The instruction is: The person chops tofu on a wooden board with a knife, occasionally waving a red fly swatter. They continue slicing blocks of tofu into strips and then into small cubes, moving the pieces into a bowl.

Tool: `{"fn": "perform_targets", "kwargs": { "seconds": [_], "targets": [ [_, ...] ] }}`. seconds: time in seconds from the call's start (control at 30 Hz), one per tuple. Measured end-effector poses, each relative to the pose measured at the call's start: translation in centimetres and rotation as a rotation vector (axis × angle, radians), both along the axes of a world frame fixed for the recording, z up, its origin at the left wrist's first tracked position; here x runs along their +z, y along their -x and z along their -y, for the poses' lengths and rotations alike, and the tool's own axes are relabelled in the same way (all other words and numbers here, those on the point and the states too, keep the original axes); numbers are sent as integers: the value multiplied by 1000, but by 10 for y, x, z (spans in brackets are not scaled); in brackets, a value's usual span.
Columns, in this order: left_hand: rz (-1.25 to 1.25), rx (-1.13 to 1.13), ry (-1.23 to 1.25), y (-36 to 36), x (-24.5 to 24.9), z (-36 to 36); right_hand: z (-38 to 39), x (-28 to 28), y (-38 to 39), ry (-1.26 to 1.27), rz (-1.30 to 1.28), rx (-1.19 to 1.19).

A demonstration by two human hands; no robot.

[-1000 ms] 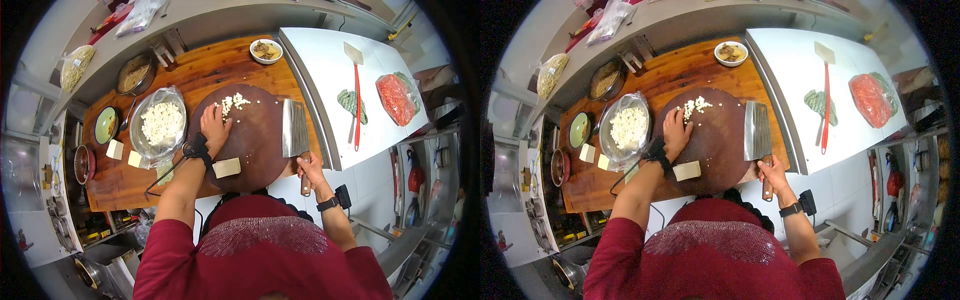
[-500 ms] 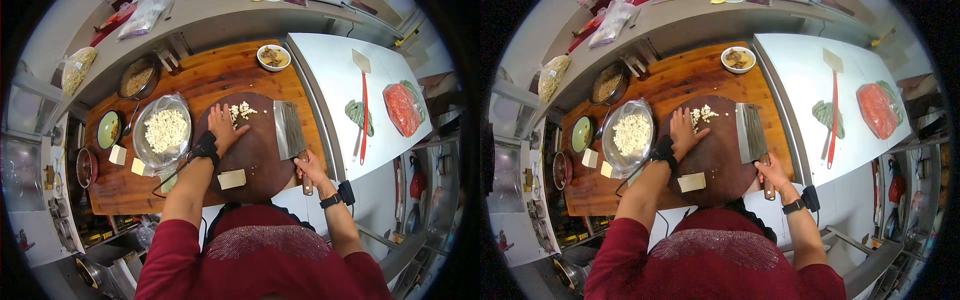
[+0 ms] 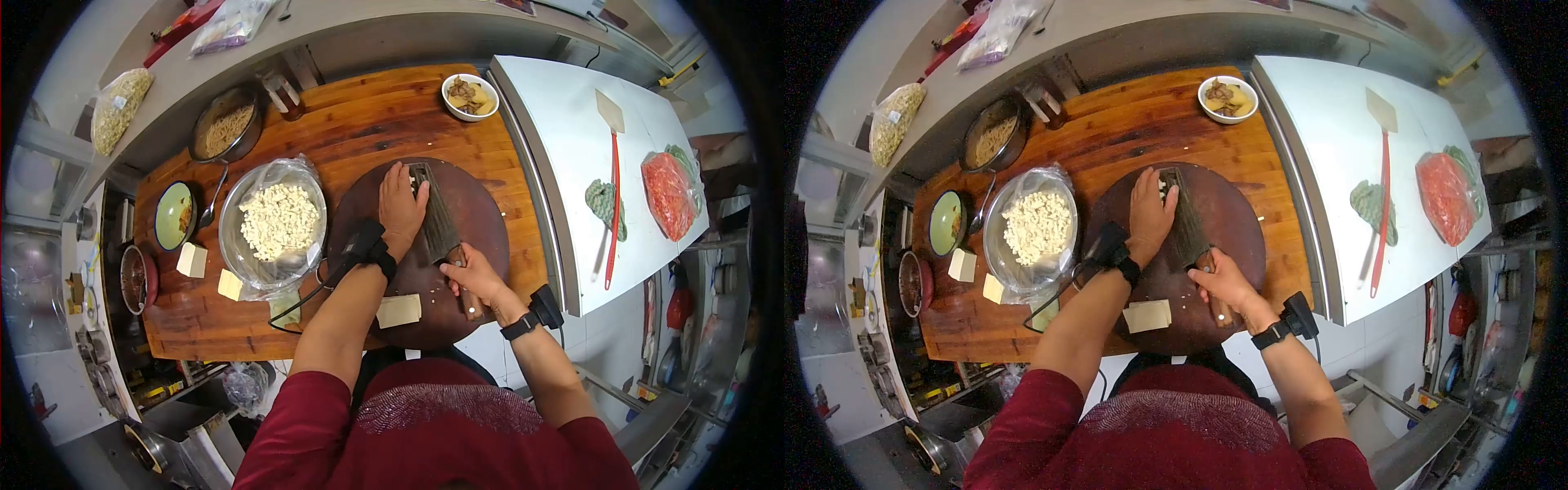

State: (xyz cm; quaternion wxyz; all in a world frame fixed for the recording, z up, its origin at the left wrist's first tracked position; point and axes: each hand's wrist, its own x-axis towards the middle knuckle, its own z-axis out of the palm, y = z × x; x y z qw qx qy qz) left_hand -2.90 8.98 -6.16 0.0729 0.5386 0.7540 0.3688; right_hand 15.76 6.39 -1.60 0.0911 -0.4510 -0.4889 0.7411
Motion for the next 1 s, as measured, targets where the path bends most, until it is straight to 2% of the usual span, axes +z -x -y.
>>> {"fn": "perform_targets", "kwargs": {
  "seconds": [0.17,0.27,0.43,0.5,0.53,0.63,0.67,0.7,0.73,0.77,0.83,0.87,0.93,1.0],
  "targets": [
    [247,142,-189,2,-1,3,11,6,18,8,-37,27],
    [305,171,-309,9,7,11,12,29,24,-1,-5,55],
    [18,263,-496,60,66,42,31,82,59,-134,-84,187],
    [-76,294,-473,92,79,62,46,95,78,-274,-48,244],
    [-93,312,-476,105,81,71,50,93,85,-207,-117,254],
    [-125,304,-444,145,65,95,59,90,93,-263,-97,318],
    [-157,317,-384,156,54,104,59,84,88,-304,-76,333],
    [-70,313,-233,174,37,115,58,80,79,-343,-49,343],
    [-152,349,-153,173,44,123,56,90,68,-300,-21,331],
    [-243,390,-75,170,57,128,53,89,54,-306,-1,294],
    [-575,313,-200,173,63,129,48,77,24,-296,12,219],
    [-569,303,-202,172,62,127,47,69,10,-272,3,143],
    [-408,263,-29,167,65,117,45,72,-16,-252,20,73],
    [-457,161,-93,148,67,97,45,67,-42,-222,21,-38]
  ]
}}
